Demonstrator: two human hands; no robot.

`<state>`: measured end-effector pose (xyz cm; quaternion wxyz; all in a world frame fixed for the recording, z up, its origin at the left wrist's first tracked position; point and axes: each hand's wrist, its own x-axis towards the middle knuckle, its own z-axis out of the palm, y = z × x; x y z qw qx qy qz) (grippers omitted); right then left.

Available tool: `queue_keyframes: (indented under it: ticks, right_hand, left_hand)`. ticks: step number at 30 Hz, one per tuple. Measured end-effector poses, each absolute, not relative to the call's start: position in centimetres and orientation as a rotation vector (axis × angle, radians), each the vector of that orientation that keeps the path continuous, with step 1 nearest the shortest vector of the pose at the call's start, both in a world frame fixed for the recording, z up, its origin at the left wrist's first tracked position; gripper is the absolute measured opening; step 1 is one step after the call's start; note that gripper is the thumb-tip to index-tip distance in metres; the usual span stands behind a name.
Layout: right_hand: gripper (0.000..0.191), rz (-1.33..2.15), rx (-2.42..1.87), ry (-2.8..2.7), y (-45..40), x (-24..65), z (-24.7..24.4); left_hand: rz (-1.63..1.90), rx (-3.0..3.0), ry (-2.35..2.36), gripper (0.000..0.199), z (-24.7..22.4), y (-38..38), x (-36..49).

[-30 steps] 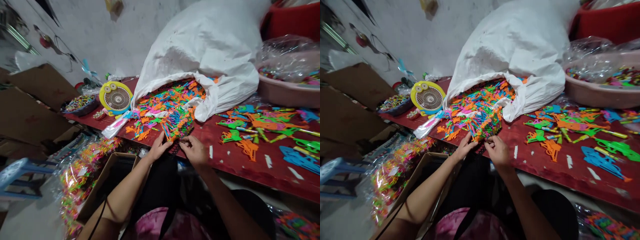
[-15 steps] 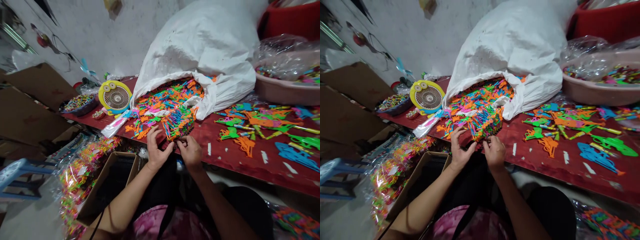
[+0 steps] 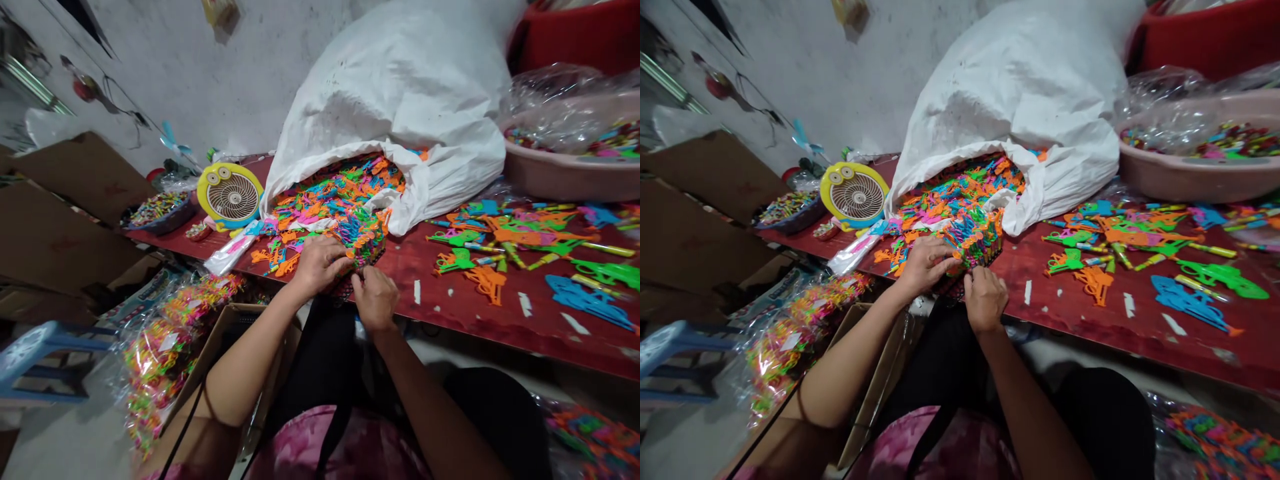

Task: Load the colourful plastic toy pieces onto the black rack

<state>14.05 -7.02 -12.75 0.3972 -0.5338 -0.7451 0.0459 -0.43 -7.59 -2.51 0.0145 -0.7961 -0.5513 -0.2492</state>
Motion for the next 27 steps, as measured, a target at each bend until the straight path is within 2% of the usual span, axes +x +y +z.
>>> queue_keyframes:
  ticks: [7,16,23,27]
  right_hand:
    - [0.023,0.094,-1.306,-1.893,-6.8,14.2,-13.3]
    - [0.019,0.101,-1.313,-1.883,-6.7,14.2,-13.6]
    - [0.017,0.158,-1.288,-1.880,-6.5,14.2,-13.6]
    - [0.018,0.166,-1.276,-1.877,-6.4,14.2,-13.9]
  left_hand:
    - [-0.514,-2.580,-1.616,0.030,-0.7,-7.0,-0.6]
    - [-0.182,-2.685,-1.419,0.027,0.9,-6.3,1.0]
    - [-0.422,-2.753,-1.421,0.028,-0.4,-5.7,-0.9]
    - [-0.743,-2.667,-1.409,0.027,-1.9,-7.1,-1.1]
